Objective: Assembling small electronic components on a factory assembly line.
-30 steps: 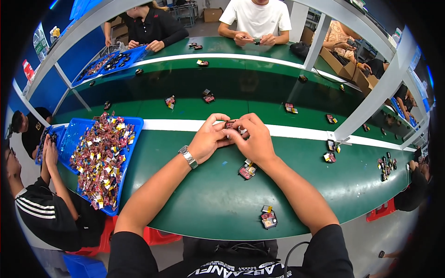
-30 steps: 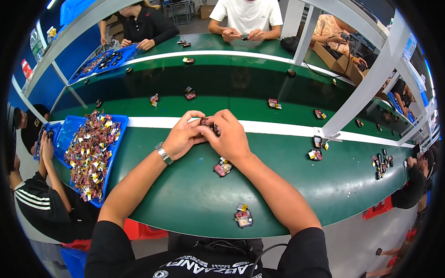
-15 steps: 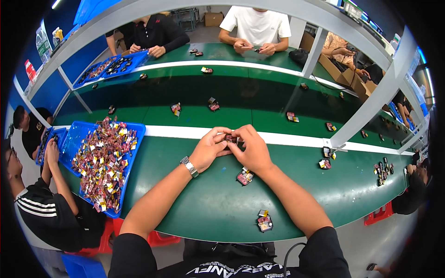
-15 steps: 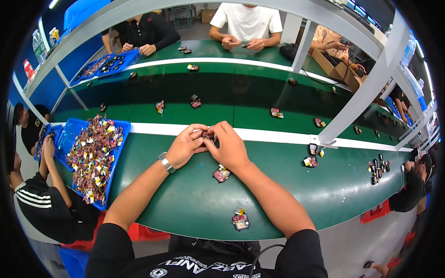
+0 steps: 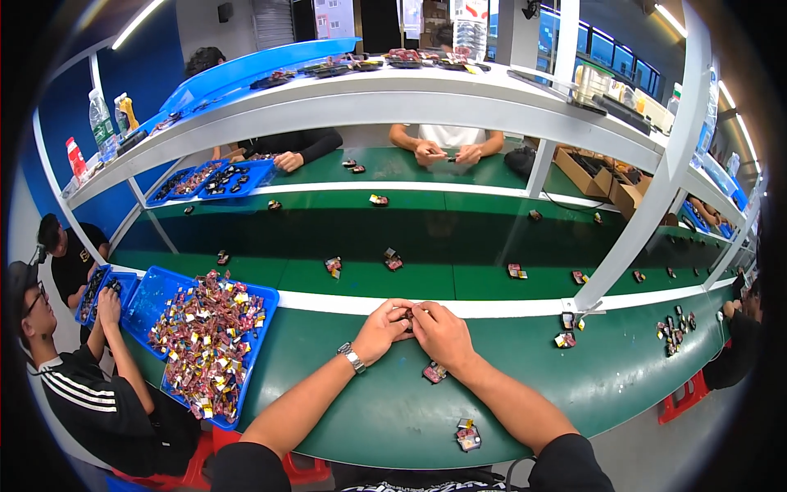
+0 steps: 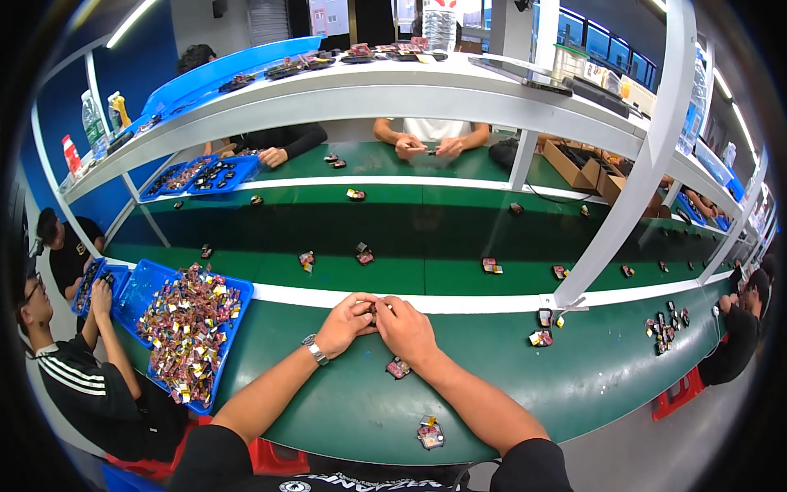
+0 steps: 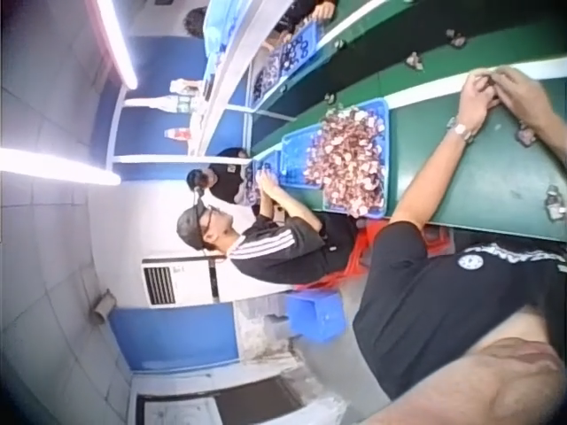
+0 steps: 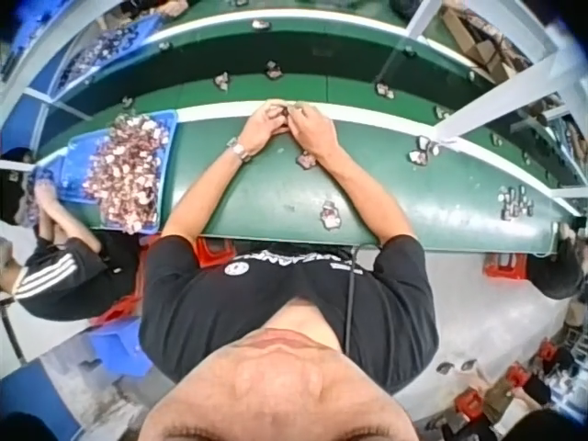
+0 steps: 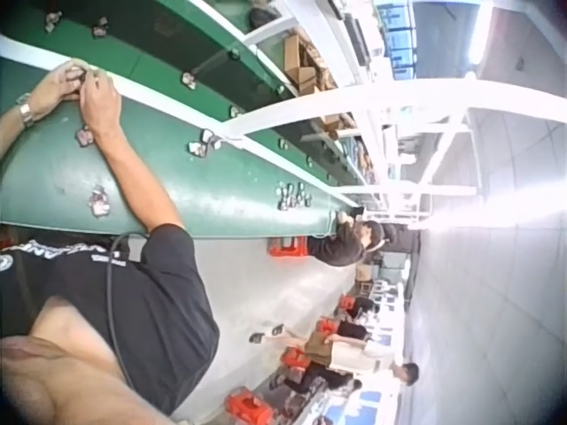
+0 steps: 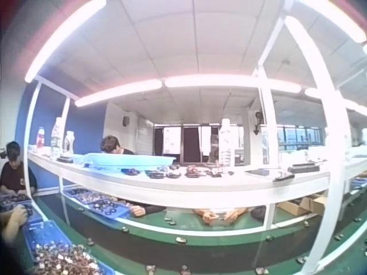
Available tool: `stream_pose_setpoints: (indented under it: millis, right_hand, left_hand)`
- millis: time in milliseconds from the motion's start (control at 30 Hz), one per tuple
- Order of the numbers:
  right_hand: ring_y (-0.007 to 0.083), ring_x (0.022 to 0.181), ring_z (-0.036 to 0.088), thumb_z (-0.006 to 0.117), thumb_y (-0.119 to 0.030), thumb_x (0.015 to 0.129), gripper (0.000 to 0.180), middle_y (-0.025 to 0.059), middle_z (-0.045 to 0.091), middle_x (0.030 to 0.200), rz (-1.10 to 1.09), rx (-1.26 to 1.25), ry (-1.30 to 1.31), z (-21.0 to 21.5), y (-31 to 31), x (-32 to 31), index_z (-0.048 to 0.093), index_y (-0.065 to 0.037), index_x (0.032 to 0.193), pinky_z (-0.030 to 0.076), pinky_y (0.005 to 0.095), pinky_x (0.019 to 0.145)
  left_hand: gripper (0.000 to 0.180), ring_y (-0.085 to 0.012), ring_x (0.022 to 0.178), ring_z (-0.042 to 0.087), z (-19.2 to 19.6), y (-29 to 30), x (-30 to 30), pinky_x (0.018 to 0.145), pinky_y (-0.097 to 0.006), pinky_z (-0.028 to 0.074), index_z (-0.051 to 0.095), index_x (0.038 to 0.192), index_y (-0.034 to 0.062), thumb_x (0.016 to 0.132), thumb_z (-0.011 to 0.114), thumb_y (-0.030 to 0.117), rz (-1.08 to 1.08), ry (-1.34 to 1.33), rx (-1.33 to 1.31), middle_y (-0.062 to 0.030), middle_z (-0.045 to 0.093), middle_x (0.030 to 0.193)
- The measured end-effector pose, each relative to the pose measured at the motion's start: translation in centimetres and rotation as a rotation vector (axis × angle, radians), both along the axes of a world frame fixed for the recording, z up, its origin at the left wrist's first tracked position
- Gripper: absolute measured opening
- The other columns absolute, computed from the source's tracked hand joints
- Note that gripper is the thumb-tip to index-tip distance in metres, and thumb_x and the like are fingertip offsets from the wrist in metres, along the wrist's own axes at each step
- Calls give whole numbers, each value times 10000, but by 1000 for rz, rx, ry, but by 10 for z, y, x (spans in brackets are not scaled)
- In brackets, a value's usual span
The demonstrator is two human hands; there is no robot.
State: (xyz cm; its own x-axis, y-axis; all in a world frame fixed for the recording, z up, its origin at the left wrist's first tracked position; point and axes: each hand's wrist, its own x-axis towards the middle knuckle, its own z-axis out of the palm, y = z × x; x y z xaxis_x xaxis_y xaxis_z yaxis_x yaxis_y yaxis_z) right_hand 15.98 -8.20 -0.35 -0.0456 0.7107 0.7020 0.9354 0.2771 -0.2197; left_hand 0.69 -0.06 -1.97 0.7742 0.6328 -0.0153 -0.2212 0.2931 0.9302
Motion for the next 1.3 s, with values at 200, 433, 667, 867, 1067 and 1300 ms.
stream_pose_setpoints:
  millis: [200, 433, 667, 867, 1067, 1300]
  right_hand:
    - [240, 817, 675, 729, -59, 783, 190, 63, 644, 967, 120, -9, 90, 9, 3, 4, 668, -63, 962, 571, 344, 667]
    - [244, 834, 649, 728, -38, 763, 189, 64, 621, 933, 103, 12, 34, 4, 11, 6, 664, -65, 940, 555, 359, 683]
    - [221, 845, 639, 744, -37, 736, 173, 57, 637, 987, 227, 29, -17, 13, 8, 13, 693, -70, 898, 551, 331, 694]
    - [226, 888, 597, 734, -60, 733, 237, 42, 598, 1029, 201, -83, 43, 15, 5, 16, 680, -82, 963, 528, 346, 714]
    - [220, 913, 592, 743, -60, 718, 284, 30, 594, 1063, 204, -46, -61, 13, 8, 15, 681, -86, 994, 520, 343, 728]
    - [225, 950, 594, 708, -82, 743, 198, 45, 604, 1062, 222, 10, -148, 18, 10, 15, 671, -73, 937, 516, 353, 750]
  left_hand:
    - [318, -165, 1157, 582, -2, 5, -2, 991, -350, 527, 466, 1282, 72, 981, 465, -32, 11, -25, 1, -87, 568, 1298]
    - [301, -170, 1142, 600, 4, 9, -3, 979, -350, 540, 473, 1267, 58, 980, 469, -33, -24, -28, -8, -90, 575, 1279]
    - [312, -191, 1179, 583, 1, 9, -9, 995, -377, 527, 453, 1281, 70, 983, 477, -20, -6, -30, -75, -104, 557, 1304]
    - [311, -179, 1147, 605, 4, 7, -5, 979, -359, 536, 460, 1287, 58, 983, 498, 4, -26, -61, -15, -103, 580, 1286]
    - [310, -193, 1156, 598, 0, 8, -7, 983, -374, 534, 461, 1278, 52, 976, 481, -10, 7, -55, 7, -114, 570, 1301]
    - [311, -185, 1127, 611, 0, 8, -4, 970, -363, 538, 465, 1279, 33, 972, 484, -17, 54, -64, 26, -107, 596, 1259]
